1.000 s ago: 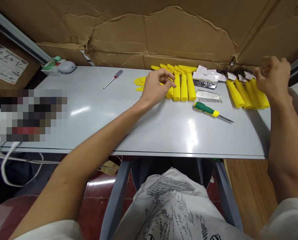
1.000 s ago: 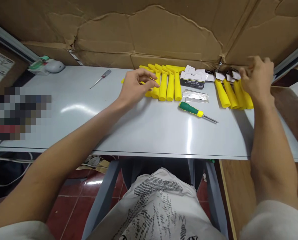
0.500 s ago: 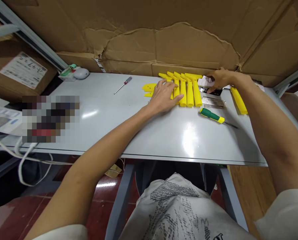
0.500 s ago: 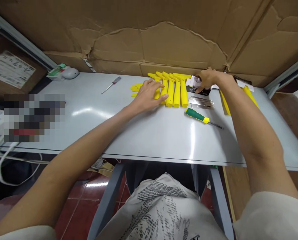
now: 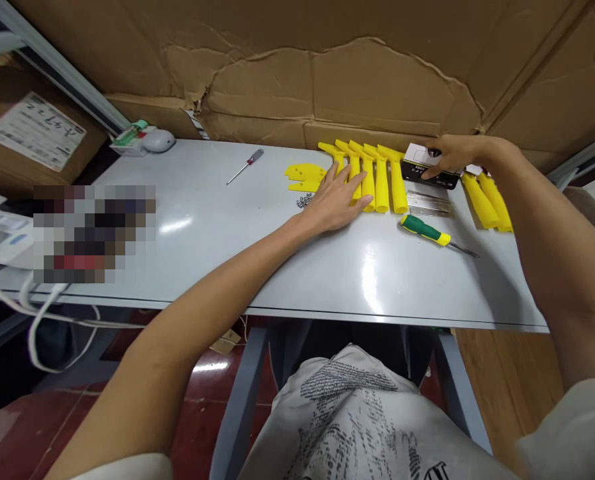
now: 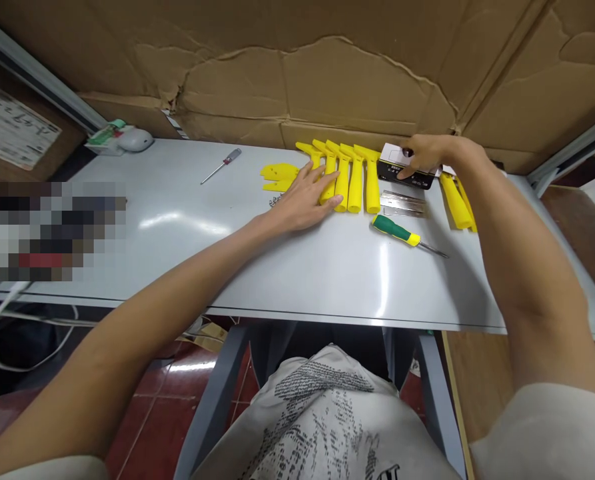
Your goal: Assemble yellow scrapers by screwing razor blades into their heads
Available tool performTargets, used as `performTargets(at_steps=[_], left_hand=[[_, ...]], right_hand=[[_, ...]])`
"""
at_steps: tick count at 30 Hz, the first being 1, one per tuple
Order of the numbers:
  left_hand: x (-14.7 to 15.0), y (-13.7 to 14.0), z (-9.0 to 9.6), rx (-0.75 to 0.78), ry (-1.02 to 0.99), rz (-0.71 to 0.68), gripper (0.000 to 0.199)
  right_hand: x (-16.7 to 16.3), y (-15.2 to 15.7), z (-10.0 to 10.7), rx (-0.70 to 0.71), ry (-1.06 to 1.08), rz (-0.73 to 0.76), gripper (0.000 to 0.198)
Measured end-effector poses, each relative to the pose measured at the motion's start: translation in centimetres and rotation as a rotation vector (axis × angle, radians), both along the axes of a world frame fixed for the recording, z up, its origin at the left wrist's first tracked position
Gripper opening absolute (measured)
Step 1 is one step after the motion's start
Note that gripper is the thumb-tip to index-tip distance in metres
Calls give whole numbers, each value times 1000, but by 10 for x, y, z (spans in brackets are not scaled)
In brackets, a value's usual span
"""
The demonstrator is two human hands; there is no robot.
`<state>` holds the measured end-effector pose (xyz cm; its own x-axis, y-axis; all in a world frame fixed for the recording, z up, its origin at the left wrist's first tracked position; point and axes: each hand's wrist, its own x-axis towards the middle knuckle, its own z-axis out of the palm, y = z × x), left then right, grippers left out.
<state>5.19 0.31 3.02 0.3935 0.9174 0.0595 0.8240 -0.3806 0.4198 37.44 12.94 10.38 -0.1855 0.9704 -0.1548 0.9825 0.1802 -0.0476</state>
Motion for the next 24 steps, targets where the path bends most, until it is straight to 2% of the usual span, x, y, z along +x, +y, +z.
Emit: performTargets(at_steps=[2, 4, 7, 13, 17, 22, 24], left_hand=[[0, -1, 0, 5, 1, -8, 80], [0, -1, -1, 3, 0, -10, 80], [0, 0, -2, -9, -10, -8, 81], [0, 3, -6, -14, -30, -16, 85], [1, 5, -10, -19, 4, -46, 91], [-1, 14, -23, 24, -12, -68, 89], [-1, 19, -29, 51, -32, -82, 88]], right_hand=[[4, -3, -1, -78, -17, 18, 54], [8, -5, -2, -128, -21, 48, 66], [13, -7, -3, -135, -22, 89, 82], [7, -9, -7, -119, -44, 177, 86], [0, -25, -2, -43, -28, 220, 85], [-18, -78, 7, 236, 98, 190, 58], [-31, -100, 2, 240, 135, 196, 51]])
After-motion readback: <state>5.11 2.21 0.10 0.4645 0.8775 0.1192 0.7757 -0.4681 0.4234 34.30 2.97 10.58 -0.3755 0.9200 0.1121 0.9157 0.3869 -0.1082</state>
